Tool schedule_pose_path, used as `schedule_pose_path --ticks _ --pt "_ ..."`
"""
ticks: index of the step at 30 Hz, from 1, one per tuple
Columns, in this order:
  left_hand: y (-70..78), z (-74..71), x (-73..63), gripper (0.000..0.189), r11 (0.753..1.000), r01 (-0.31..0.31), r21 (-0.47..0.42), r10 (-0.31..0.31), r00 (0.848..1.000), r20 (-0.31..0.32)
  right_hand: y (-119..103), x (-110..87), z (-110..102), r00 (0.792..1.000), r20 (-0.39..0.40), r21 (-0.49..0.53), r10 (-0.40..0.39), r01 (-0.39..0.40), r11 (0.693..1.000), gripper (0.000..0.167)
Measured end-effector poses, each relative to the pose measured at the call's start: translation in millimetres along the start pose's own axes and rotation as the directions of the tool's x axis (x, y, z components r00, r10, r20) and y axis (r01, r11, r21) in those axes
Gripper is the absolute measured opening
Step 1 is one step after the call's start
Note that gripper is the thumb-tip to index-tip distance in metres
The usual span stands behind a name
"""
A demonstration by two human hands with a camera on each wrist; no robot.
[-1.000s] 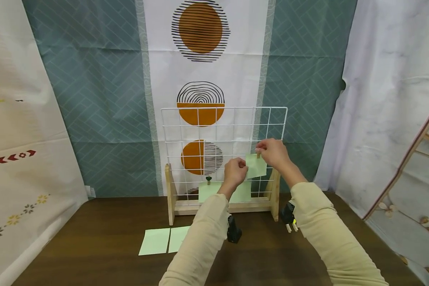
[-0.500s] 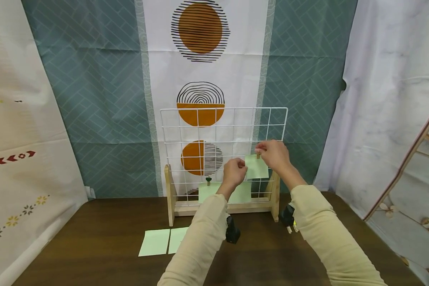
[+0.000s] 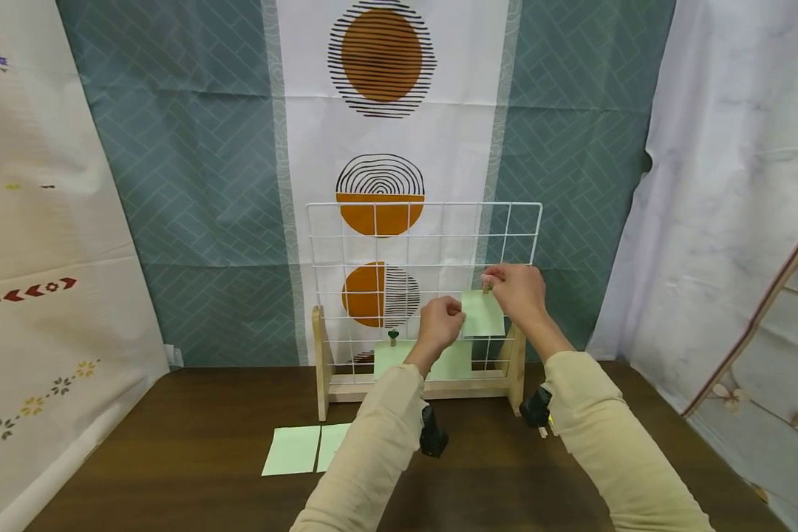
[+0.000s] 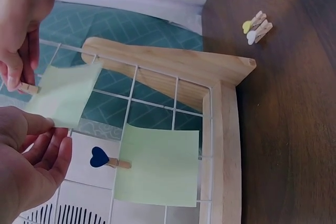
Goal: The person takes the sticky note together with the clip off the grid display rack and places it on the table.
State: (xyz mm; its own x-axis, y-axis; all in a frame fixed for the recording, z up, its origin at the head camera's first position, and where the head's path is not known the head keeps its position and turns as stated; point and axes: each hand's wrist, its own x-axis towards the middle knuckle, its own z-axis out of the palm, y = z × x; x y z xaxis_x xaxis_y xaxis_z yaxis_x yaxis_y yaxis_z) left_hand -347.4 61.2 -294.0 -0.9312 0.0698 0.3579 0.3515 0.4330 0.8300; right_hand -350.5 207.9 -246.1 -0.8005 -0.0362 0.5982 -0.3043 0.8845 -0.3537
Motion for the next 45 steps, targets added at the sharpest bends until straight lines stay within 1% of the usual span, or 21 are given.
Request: schedule_pose_path --ticks 4,8,13,18,21,25,28,33,38,42,45 --pt "-2.4 -4.2 -3.3 0.008 1.000 0.003 -0.005 -0.003 1.000 -0.010 -1 0.0 0 0.999 -0.027 0.033 -0.022 0.023 0.999 0.022" --pt "-8.3 -7.3 -6.9 0.008 1.000 0.016 -0.013 -0.016 1.000 -0.004 -2 -1.9 0 1.000 -0.011 0.101 -0.014 0.015 0.995 0.024" --pt "-16.4 -10.8 -11.0 0.008 1.000 0.005 0.018 -0.005 1.000 0.004 -2 -5.3 1 1.000 0.012 0.190 0.012 -0.014 0.982 0.026" --pt "-21.4 -14.7 -14.0 0.008 0.999 0.000 0.042 0.000 1.000 -0.003 -1 -7.9 2 1.000 0.005 0.240 0.005 -0.006 0.971 0.025" --pt "-23.7 -16.6 -15.9 0.009 0.999 -0.005 0.034 0.006 1.000 -0.006 1 -10.1 1 1.000 0.011 0.271 0.009 -0.011 0.963 0.025" --pt "-28.6 -20.1 -19.7 0.011 1.000 -0.028 0.011 0.028 1.000 -0.007 3 -14.1 -2 1.000 -0.003 0.286 0.015 -0.013 0.958 0.025" --pt "-34.0 -23.4 -22.9 0.012 1.000 -0.026 0.009 0.026 0.999 -0.026 4 -16.9 -4 1.000 -0.016 0.283 0.014 -0.009 0.959 0.023" --pt "-44.2 -30.9 -26.1 0.014 1.000 -0.004 0.005 0.005 0.998 -0.066 5 -22.9 -4 1.000 0.004 0.281 0.014 -0.015 0.960 0.024" --pt "-52.9 -40.5 -27.8 0.016 1.000 -0.004 0.015 0.006 0.996 -0.087 8 -31.2 -1 1.000 0.024 0.269 -0.004 -0.003 0.963 0.026" --pt "-59.9 -50.9 -29.7 0.016 1.000 0.015 0.022 -0.013 0.996 -0.084 11 -37.2 2 0.999 0.049 0.271 -0.016 0.002 0.963 0.028" --pt "-64.5 -59.8 -32.9 0.013 0.999 0.038 -0.015 -0.039 0.998 -0.052 14 -41.8 4 0.998 0.065 0.274 -0.020 0.002 0.962 0.029"
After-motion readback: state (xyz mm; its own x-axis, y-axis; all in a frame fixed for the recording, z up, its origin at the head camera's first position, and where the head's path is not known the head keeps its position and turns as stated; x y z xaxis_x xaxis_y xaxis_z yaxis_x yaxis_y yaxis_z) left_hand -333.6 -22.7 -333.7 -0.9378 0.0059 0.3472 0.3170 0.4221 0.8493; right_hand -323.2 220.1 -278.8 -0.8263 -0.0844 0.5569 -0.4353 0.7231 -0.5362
